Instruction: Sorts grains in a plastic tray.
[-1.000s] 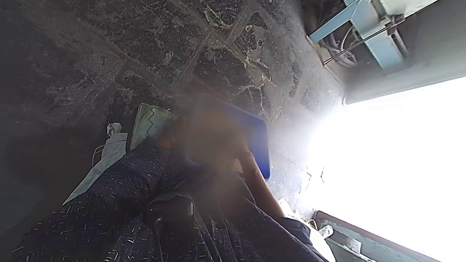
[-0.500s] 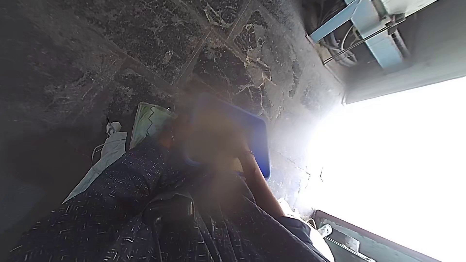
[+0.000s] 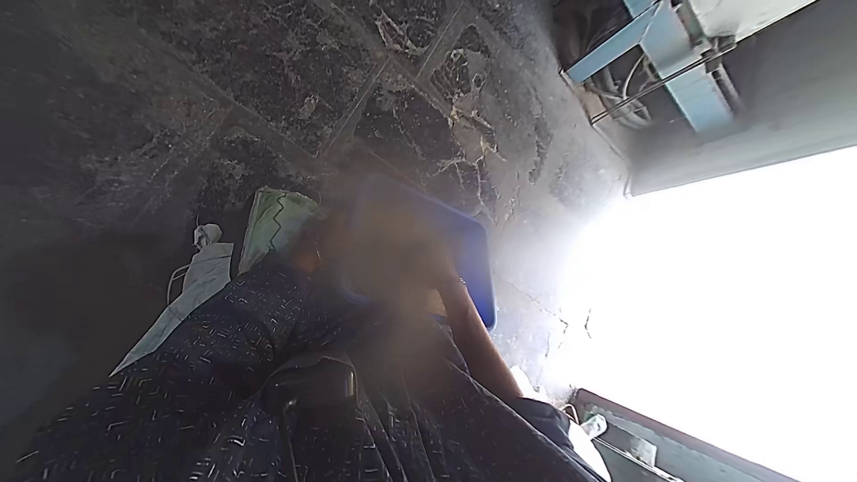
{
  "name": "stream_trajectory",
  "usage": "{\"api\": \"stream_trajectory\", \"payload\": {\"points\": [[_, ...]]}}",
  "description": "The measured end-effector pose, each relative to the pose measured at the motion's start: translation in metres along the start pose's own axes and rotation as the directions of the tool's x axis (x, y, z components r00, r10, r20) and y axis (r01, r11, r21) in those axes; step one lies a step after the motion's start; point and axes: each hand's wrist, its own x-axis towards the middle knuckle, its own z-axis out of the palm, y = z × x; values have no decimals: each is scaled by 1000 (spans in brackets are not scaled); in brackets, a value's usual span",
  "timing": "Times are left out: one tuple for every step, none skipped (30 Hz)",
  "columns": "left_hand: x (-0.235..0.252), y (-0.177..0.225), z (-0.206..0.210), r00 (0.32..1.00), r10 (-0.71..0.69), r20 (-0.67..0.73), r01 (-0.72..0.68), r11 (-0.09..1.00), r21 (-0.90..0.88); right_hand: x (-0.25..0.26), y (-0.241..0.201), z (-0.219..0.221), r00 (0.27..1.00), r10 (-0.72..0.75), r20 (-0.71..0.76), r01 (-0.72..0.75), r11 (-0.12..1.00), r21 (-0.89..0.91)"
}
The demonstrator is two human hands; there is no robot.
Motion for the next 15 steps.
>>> {"api": "stream_trajectory", "payload": {"points": [[1,-1,0,1000,-3,4,3,1000,12,0,-1,0,1000,9,3,-9,1000,2],[4,-6,-1,1000,4,9,-4,1000,17,0,-1,0,1000,16,5,-16,1000,5],[10,-14,0,1000,23,10,-23,1000,19,0,-1,0,1000,23,4,-23,1000,7],[19,-25,0,999,51,7,-52,998,19,0,-1,0,1000,30,8,-30,1000,5],[24,-31,-1,997,73,9,-73,997,17,0,0,0,999,31,11,-31,1000,1],[26,-35,-1,996,87,10,-87,996,20,0,-1,0,999,30,17,-30,1000,-5],[24,-33,-2,996,87,10,-87,996,24,0,-2,-1,999,31,28,-31,1000,-2],[21,-27,-2,997,73,11,-74,997,30,-1,-4,-3,998,38,51,-39,999,12],[16,-21,-2,999,50,10,-51,998,29,-3,-6,-5,996,43,79,-46,998,34],[9,-12,-2,1000,31,3,-31,999,19,-3,-5,-4,995,28,100,-34,997,63],[5,-7,-1,1000,25,-7,-25,1000,8,0,2,1,995,-17,95,9,997,83],[4,-7,0,1000,28,-12,-28,1000,-7,6,16,15,994,-100,35,96,990,98],[6,-10,1,999,44,-16,-44,999,-15,14,32,33,982,-183,-52,187,978,92],[9,-15,1,998,67,-22,-67,998,-18,15,33,32,984,-177,-19,178,976,125],[7,-12,2,997,72,-24,-73,997,-26,9,22,19,991,-129,44,120,977,175]]}}
